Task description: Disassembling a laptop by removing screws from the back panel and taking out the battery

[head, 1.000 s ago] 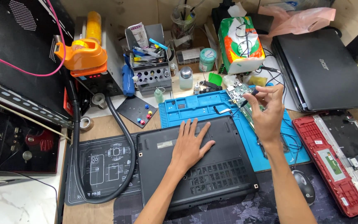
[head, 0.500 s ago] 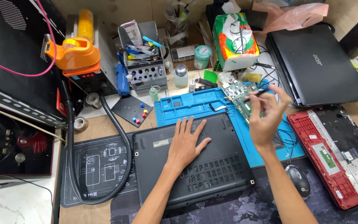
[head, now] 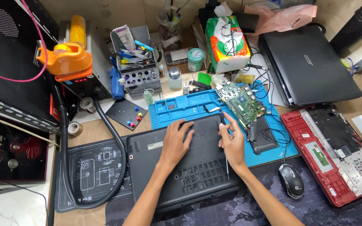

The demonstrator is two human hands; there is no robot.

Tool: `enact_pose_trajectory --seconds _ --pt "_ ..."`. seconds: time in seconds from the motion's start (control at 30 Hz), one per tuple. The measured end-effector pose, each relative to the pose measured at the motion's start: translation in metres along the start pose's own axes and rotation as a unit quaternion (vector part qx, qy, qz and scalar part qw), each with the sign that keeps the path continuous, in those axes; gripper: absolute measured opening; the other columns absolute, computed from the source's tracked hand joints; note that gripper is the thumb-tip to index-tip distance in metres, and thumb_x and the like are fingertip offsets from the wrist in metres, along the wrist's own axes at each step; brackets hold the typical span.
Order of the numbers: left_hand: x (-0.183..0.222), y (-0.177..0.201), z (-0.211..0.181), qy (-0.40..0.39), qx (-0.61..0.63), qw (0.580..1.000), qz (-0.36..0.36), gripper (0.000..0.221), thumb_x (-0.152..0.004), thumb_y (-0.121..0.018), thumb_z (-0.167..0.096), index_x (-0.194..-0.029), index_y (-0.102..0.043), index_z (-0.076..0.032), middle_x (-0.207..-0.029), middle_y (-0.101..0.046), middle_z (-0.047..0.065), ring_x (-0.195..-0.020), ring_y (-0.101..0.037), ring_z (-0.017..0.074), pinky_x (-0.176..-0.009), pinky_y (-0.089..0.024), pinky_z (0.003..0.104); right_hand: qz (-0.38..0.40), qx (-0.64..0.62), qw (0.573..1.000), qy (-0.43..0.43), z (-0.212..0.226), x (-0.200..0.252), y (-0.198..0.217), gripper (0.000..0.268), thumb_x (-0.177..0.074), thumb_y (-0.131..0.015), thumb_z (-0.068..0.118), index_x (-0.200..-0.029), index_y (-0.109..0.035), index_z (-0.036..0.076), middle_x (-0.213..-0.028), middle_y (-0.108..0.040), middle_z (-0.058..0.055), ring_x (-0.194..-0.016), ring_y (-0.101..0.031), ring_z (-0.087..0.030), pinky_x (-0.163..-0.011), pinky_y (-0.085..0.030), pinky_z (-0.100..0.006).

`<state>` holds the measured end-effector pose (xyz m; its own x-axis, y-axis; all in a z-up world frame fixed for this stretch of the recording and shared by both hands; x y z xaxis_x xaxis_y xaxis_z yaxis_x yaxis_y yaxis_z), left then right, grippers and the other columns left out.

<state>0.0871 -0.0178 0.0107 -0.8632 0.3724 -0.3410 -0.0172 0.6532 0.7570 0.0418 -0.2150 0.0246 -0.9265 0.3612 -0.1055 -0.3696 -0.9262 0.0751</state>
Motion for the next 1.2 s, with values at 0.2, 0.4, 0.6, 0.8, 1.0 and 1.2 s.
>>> enact_pose_trajectory --seconds 0.2,0.4,0.6,0.8,1.0,1.2 --pt "-0.041 -0.004 -0.007 -0.007 -0.065 0.998 -0.001 0.021 -0.104 -0.059 -0.028 -0.120 -0.071 -0.019 -0.101 -0.067 0.005 -0.095 -0.062 0.0179 -0.088 -0.046 0.033 -0.001 0.001 1.000 -0.022 -0.012 0.001 -0.001 0.044 -0.103 -0.057 0.012 -0.143 -0.053 -0.005 -0.079 -0.062 -0.015 -0.042 -0.060 -0.017 -0.040 -0.050 -0.027" --pt "-0.102 -0.040 -0.011 -0.021 -0.121 0.992 -0.015 0.015 -0.101 -0.063 -0.022 -0.111 -0.073 -0.014 -0.091 -0.070 0.008 -0.086 -0.063 0.0172 -0.082 -0.047 0.031 0.007 0.005 1.000 -0.023 -0.013 0.000 -0.002 0.043 -0.103 -0.059 0.013 -0.141 -0.055 -0.005 -0.079 -0.064 -0.017 -0.043 -0.062 -0.018 -0.040 -0.051 -0.027" --pt "-0.139 -0.067 -0.017 -0.084 -0.198 0.975 -0.051 0.020 -0.088 -0.074 0.002 -0.107 -0.075 -0.002 -0.098 -0.071 0.019 -0.089 -0.065 0.0280 -0.074 -0.045 0.036 -0.001 -0.013 1.000 -0.023 -0.022 -0.002 0.000 0.041 -0.101 -0.059 0.011 -0.139 -0.058 -0.005 -0.076 -0.062 -0.016 -0.042 -0.062 -0.018 -0.038 -0.049 -0.026" --pt "-0.149 -0.090 -0.009 -0.097 -0.225 0.968 -0.055 0.020 -0.084 -0.076 0.005 -0.103 -0.077 -0.003 -0.095 -0.071 0.019 -0.084 -0.062 0.0262 -0.072 -0.044 0.037 0.001 -0.011 1.000 -0.024 -0.018 -0.001 -0.001 0.041 -0.101 -0.060 0.011 -0.138 -0.057 -0.006 -0.076 -0.062 -0.016 -0.042 -0.063 -0.019 -0.038 -0.050 -0.027" --pt "-0.157 -0.100 -0.003 -0.095 -0.225 0.968 -0.050 0.020 -0.084 -0.073 0.007 -0.103 -0.074 -0.001 -0.090 -0.069 0.017 -0.078 -0.057 0.0231 -0.070 -0.042 0.036 0.000 -0.029 0.999 -0.029 -0.018 -0.002 -0.001 0.042 -0.101 -0.060 0.012 -0.138 -0.057 -0.007 -0.076 -0.062 -0.017 -0.043 -0.065 -0.020 -0.038 -0.051 -0.027" --pt "-0.150 -0.077 -0.013 -0.095 -0.177 0.978 -0.064 0.018 -0.084 -0.069 0.008 -0.100 -0.067 0.000 -0.086 -0.063 0.014 -0.077 -0.054 0.0226 -0.070 -0.040 0.035 -0.008 -0.034 0.999 -0.021 -0.010 -0.002 0.002 0.042 -0.101 -0.061 0.013 -0.138 -0.056 -0.007 -0.076 -0.064 -0.017 -0.043 -0.066 -0.022 -0.037 -0.052 -0.028"
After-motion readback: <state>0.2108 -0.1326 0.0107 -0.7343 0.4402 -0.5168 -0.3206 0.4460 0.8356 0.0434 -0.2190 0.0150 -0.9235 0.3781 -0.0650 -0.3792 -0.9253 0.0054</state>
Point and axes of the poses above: each hand's wrist, its own x-axis away from the middle knuckle, its own y-axis out of the back of the hand, z = x × y, the point moved 8 cm from there along -x, towards the middle knuckle
